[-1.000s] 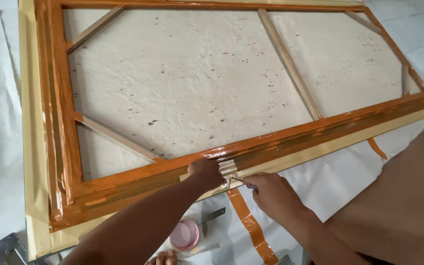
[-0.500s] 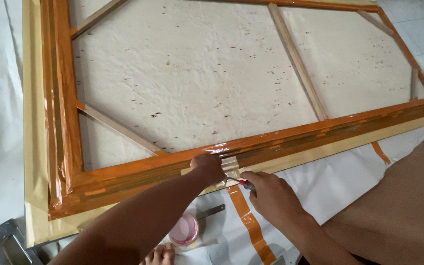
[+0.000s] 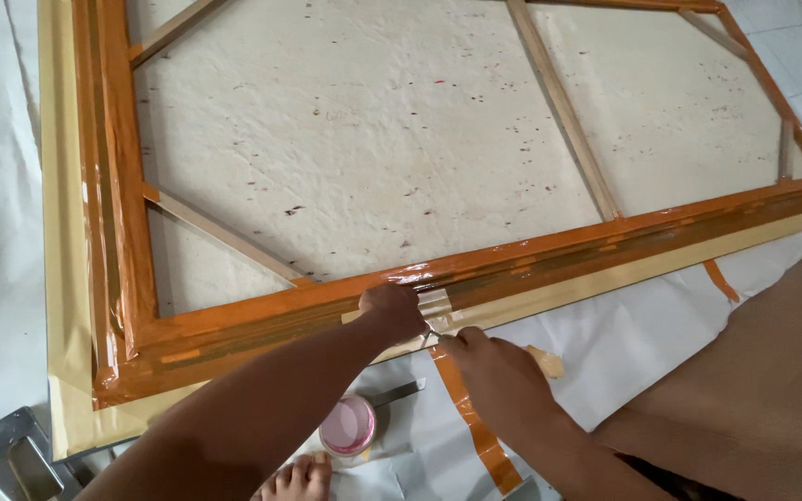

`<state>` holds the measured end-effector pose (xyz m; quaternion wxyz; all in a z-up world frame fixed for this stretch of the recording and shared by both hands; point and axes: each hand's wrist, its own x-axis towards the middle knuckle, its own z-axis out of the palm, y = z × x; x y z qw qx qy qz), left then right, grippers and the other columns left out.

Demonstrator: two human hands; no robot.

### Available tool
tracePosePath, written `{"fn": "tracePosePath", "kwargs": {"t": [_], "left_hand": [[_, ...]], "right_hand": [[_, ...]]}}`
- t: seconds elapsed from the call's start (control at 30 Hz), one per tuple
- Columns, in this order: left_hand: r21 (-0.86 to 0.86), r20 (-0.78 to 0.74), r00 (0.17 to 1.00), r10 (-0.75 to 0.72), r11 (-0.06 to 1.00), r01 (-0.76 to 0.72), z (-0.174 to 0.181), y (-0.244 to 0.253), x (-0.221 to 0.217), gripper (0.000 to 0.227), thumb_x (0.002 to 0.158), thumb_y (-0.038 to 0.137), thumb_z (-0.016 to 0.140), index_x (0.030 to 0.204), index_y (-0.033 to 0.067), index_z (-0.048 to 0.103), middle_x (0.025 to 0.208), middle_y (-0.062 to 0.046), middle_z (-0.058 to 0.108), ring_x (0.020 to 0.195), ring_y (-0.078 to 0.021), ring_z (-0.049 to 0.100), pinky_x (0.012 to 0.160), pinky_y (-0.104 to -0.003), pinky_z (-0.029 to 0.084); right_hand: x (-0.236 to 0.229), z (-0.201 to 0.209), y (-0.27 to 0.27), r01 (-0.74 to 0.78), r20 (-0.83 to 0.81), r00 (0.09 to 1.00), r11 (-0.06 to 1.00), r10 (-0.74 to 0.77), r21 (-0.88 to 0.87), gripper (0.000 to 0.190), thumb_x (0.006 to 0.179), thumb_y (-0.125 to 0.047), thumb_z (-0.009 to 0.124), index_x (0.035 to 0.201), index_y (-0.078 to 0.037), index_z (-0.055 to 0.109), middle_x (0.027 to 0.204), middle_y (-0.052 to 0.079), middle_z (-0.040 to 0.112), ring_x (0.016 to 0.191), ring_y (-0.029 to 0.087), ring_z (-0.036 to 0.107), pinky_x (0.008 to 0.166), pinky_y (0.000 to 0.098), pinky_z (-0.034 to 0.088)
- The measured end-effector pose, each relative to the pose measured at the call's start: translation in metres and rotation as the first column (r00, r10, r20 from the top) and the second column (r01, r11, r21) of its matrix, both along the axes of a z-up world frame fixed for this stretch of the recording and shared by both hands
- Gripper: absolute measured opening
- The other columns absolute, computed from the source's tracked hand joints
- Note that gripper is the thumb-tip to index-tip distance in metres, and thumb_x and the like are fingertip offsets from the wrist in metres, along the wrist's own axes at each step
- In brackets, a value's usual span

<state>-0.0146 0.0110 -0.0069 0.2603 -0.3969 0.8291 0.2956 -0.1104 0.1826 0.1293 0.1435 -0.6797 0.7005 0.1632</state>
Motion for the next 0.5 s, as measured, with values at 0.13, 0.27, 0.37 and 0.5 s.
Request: {"fn": "tracePosePath", "kwargs": {"t": [0.13,0.27,0.37,0.5], "left_hand": [[0.023,0.016,1.000,-0.003,1.000,0.003,0.019,0.000,0.005,0.051,0.107,0.059,0.060,0.141,0.0232,0.073,0.136,0.000,0.076,0.120,-0.0247,0.075,0.085,-0.038,0.061],[0.018,-0.011,1.000,-0.020,1.000,0.020,0.005,0.002,0.004,0.049,0.109,0.057,0.059,0.143,0.0235,0.073,0.141,0.001,0.074,0.124,-0.0254,0.074,0.086,-0.040,0.061],[0.007,-0.030,0.999,-0.017,1.000,0.017,-0.001,0.002,0.006,0.041,0.110,0.049,0.058,0.134,0.0220,0.077,0.131,0.000,0.077,0.114,-0.0257,0.076,0.079,-0.039,0.059],[-0.034,-0.071,0.996,-0.057,0.998,0.054,-0.008,0.000,0.007,0.045,0.109,0.049,0.056,0.138,0.0203,0.075,0.134,-0.006,0.078,0.120,-0.0302,0.076,0.082,-0.043,0.061]], "right_hand": [[0.014,-0.031,0.017,-0.348,-0.259,0.915,0.931,0.311,-0.111,0.070,0.067,0.007,0.081,0.130,-0.017,0.061,0.118,0.007,0.061,0.074,0.029,0.068,0.051,0.0467,0.058],[0.026,-0.004,-0.011,0.104,0.022,0.994,0.995,-0.104,0.011,0.063,0.079,0.001,0.069,0.134,-0.030,0.066,0.117,-0.001,0.073,0.086,0.026,0.074,0.070,0.0440,0.055],[0.034,0.009,-0.026,0.508,0.240,0.831,0.860,-0.502,0.042,0.058,0.094,-0.004,0.049,0.131,-0.041,0.075,0.104,-0.015,0.084,0.099,0.019,0.078,0.084,0.0411,0.053],[0.031,0.002,-0.031,0.545,0.268,0.802,0.838,-0.533,0.034,0.047,0.098,-0.010,0.052,0.127,-0.040,0.074,0.111,-0.018,0.086,0.106,0.017,0.080,0.085,0.0405,0.057]]}}
